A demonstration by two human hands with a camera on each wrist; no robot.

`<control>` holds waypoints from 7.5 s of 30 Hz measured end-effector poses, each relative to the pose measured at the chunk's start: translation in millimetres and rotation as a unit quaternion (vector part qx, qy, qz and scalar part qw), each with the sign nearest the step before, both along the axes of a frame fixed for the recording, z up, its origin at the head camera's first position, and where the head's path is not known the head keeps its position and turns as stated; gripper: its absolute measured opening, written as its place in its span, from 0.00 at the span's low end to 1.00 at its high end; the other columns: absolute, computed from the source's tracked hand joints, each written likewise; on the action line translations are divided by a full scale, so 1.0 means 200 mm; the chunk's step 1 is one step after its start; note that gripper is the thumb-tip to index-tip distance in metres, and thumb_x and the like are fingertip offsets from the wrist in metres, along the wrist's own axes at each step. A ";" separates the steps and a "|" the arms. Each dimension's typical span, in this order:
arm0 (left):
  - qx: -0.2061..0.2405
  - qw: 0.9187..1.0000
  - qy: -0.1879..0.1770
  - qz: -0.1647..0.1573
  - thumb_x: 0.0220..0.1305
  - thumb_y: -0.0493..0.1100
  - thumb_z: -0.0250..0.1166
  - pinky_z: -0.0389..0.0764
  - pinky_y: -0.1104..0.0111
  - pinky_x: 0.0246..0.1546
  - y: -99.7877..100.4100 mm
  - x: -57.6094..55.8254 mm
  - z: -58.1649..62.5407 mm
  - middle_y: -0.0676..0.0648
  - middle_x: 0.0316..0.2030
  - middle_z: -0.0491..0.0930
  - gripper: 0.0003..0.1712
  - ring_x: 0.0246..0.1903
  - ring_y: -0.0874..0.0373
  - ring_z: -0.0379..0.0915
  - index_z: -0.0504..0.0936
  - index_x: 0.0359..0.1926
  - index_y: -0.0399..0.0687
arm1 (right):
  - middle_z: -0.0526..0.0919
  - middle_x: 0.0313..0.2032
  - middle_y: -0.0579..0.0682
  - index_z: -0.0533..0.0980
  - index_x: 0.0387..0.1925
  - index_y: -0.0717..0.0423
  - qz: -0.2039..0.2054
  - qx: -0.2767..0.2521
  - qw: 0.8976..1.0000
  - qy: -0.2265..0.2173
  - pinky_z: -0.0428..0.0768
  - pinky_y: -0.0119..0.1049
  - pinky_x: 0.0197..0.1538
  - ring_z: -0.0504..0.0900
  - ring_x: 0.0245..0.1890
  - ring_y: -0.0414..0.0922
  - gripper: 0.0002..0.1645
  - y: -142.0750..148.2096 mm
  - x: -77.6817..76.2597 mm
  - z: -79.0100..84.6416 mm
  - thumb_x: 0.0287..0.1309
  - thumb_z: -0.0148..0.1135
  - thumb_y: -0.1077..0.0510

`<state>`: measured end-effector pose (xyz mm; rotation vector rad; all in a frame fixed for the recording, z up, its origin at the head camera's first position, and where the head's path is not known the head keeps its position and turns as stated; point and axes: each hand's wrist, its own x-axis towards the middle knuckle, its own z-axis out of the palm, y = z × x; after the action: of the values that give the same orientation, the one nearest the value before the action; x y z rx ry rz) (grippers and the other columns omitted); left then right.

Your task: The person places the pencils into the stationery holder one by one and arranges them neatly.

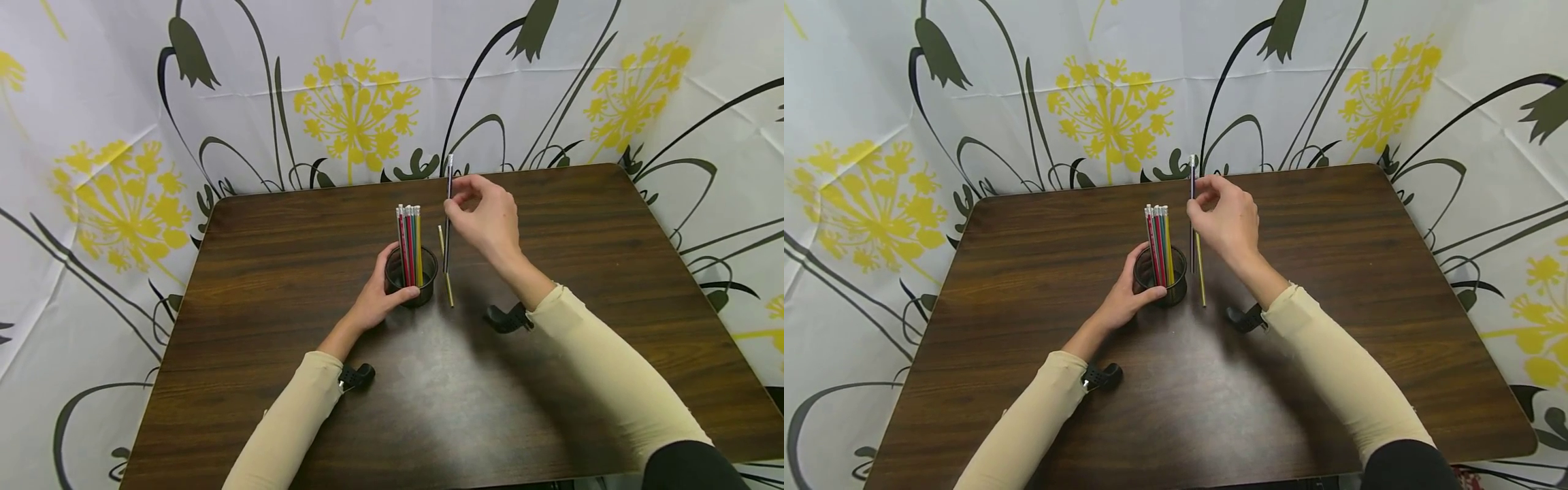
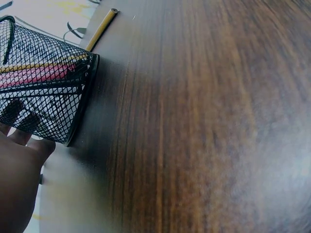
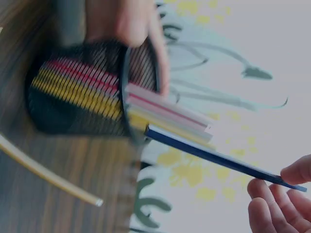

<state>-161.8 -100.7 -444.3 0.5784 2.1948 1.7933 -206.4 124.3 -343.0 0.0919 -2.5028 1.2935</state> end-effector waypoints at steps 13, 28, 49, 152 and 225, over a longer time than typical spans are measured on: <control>0.030 1.000 -0.004 -0.010 0.65 0.33 0.64 0.57 0.43 0.66 0.00 -0.01 -0.01 0.36 0.70 0.56 0.48 0.69 0.43 0.53 0.44 0.76 0.46 | 0.84 0.31 0.45 0.80 0.45 0.54 0.096 -0.041 0.993 0.053 0.79 0.35 0.27 0.83 0.23 0.38 0.13 -0.11 0.12 -0.09 0.58 0.64 0.60; 0.034 0.999 -0.006 -0.011 0.64 0.32 0.64 0.58 0.43 0.65 0.01 -0.01 0.00 0.36 0.70 0.57 0.48 0.68 0.42 0.54 0.44 0.76 0.47 | 0.83 0.29 0.46 0.80 0.43 0.58 0.089 -0.008 0.996 0.029 0.80 0.36 0.29 0.82 0.23 0.40 0.12 -0.13 0.12 -0.23 0.56 0.64 0.62; 0.017 1.000 -0.006 -0.007 0.65 0.32 0.64 0.56 0.43 0.66 0.00 0.00 0.02 0.35 0.70 0.56 0.48 0.69 0.41 0.52 0.43 0.76 0.44 | 0.83 0.27 0.44 0.81 0.45 0.55 0.055 0.047 0.997 -0.033 0.69 0.36 0.25 0.75 0.20 0.40 0.13 -0.17 0.03 -0.27 0.56 0.65 0.59; -0.032 0.999 -0.033 0.027 0.63 0.47 0.68 0.63 0.47 0.63 -0.02 -0.04 -0.15 0.45 0.70 0.58 0.51 0.63 0.47 0.63 0.43 0.76 0.70 | 0.84 0.29 0.43 0.82 0.43 0.51 0.019 -0.020 0.999 0.027 0.73 0.34 0.30 0.79 0.24 0.40 0.11 -0.01 -0.03 -0.09 0.58 0.64 0.56; 0.017 0.999 -0.026 -0.010 0.64 0.37 0.67 0.57 0.44 0.66 0.00 -0.01 0.00 0.39 0.70 0.59 0.51 0.65 0.42 0.60 0.42 0.76 0.50 | 0.81 0.23 0.42 0.80 0.34 0.53 0.081 0.077 0.994 0.014 0.75 0.35 0.25 0.76 0.20 0.37 0.06 -0.33 0.06 -0.33 0.57 0.68 0.57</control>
<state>-162.9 -100.9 -444.5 0.5524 2.1212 1.8194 -194.0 57.8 -409.9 0.3515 -2.6129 1.1466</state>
